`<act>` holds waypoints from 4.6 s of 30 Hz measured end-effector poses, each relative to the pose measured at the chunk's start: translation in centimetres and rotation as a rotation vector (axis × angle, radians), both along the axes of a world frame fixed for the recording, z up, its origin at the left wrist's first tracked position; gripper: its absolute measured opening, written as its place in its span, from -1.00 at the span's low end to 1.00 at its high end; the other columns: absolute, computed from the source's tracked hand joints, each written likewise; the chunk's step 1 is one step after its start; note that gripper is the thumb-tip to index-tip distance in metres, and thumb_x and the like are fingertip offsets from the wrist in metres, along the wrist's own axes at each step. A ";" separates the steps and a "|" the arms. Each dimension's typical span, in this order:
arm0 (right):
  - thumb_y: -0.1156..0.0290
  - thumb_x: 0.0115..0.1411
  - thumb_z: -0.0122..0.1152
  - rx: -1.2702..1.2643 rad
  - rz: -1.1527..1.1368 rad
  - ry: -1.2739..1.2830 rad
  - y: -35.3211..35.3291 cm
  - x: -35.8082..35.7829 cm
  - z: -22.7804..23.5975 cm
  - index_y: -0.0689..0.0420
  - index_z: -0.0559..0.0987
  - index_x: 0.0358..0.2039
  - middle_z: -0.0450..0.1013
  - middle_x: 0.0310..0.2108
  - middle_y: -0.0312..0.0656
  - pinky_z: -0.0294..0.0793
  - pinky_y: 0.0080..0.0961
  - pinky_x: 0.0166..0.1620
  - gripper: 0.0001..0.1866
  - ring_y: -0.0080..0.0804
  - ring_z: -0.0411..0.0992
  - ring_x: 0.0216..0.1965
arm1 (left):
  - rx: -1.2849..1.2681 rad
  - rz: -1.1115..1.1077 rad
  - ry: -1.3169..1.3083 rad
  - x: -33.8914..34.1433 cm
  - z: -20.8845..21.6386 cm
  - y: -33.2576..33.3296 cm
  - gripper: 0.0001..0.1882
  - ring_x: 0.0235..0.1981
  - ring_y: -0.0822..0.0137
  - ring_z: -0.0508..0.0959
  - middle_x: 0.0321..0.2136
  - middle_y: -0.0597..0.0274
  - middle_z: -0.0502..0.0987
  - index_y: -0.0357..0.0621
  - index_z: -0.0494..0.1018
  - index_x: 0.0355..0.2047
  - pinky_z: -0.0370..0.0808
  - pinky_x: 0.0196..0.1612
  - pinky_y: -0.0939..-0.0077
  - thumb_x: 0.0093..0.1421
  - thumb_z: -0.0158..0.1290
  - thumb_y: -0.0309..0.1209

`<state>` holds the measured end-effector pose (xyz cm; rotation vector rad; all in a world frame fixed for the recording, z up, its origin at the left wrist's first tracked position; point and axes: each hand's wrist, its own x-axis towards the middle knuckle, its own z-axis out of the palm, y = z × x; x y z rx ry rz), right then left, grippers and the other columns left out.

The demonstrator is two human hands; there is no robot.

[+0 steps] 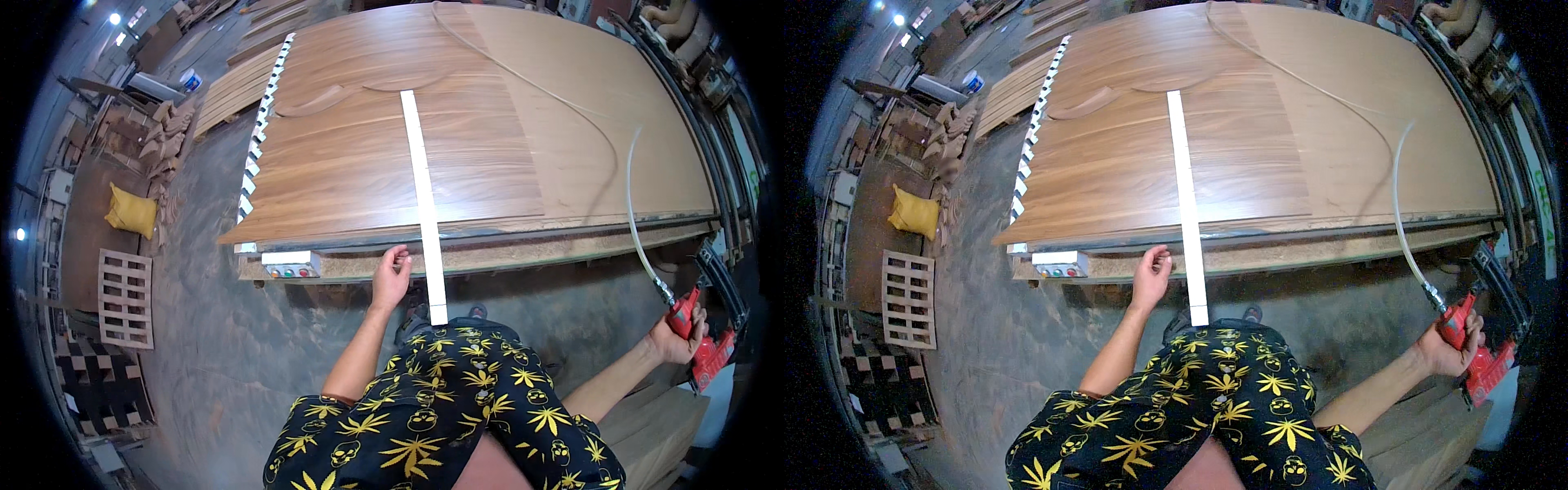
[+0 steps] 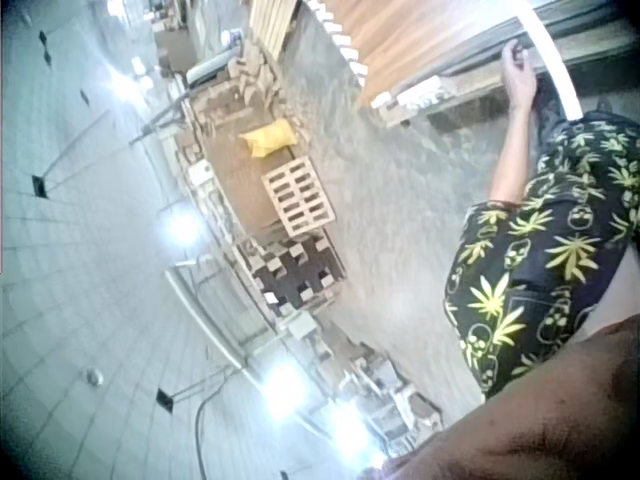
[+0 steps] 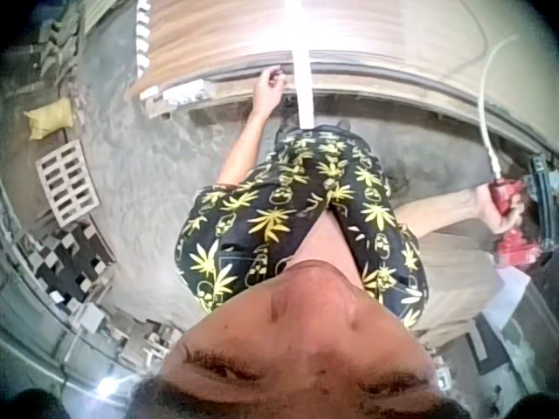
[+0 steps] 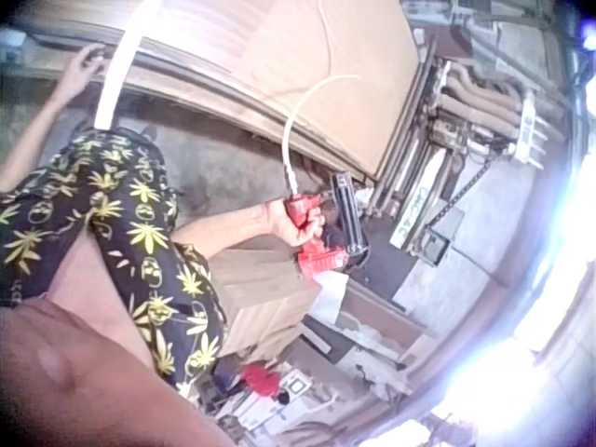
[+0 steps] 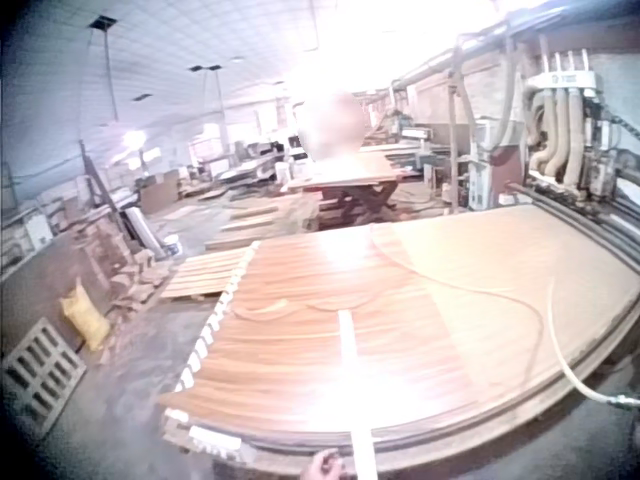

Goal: The person staples a thin white strip onto a large wooden panel using a red pneumatic staple gun, aligning the strip by hand before securing it with multiple staples along its length.

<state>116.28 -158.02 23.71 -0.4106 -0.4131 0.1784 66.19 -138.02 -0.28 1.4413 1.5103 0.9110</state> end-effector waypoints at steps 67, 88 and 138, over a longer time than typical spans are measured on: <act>0.67 0.11 0.09 -0.179 0.015 -0.145 4.8 -8.3 5.2 0.05 0.28 -0.52 0.12 -0.45 -0.26 0.21 -0.44 -0.17 -0.77 -0.37 0.18 -0.33 | 0.137 -0.348 0.557 3.7 9.4 15.1 -0.35 0.00 0.06 0.50 0.00 0.13 0.53 -0.05 0.43 0.12 0.43 0.03 0.17 0.03 0.34 -0.18; 0.63 0.15 0.08 -0.161 0.182 -0.161 4.1 -5.9 4.4 0.06 0.25 -0.48 0.12 -0.44 -0.25 0.27 -0.44 -0.17 -0.77 -0.37 0.18 -0.31 | 0.120 -0.739 0.730 2.4 10.7 11.4 0.08 0.47 -0.05 -0.15 0.46 0.41 -0.04 0.29 0.11 0.40 -0.32 0.42 -0.21 -0.13 0.36 0.08; 0.64 0.14 0.10 -0.136 0.181 -0.146 4.8 -6.5 4.6 0.08 0.30 -0.49 0.15 -0.45 -0.26 0.25 -0.47 -0.17 -0.80 -0.40 0.19 -0.34 | 0.160 -0.683 0.693 3.3 11.0 8.9 0.22 0.48 -0.02 -0.18 0.46 0.32 -0.02 0.28 0.12 0.39 -0.44 0.42 -0.18 -0.34 0.43 0.05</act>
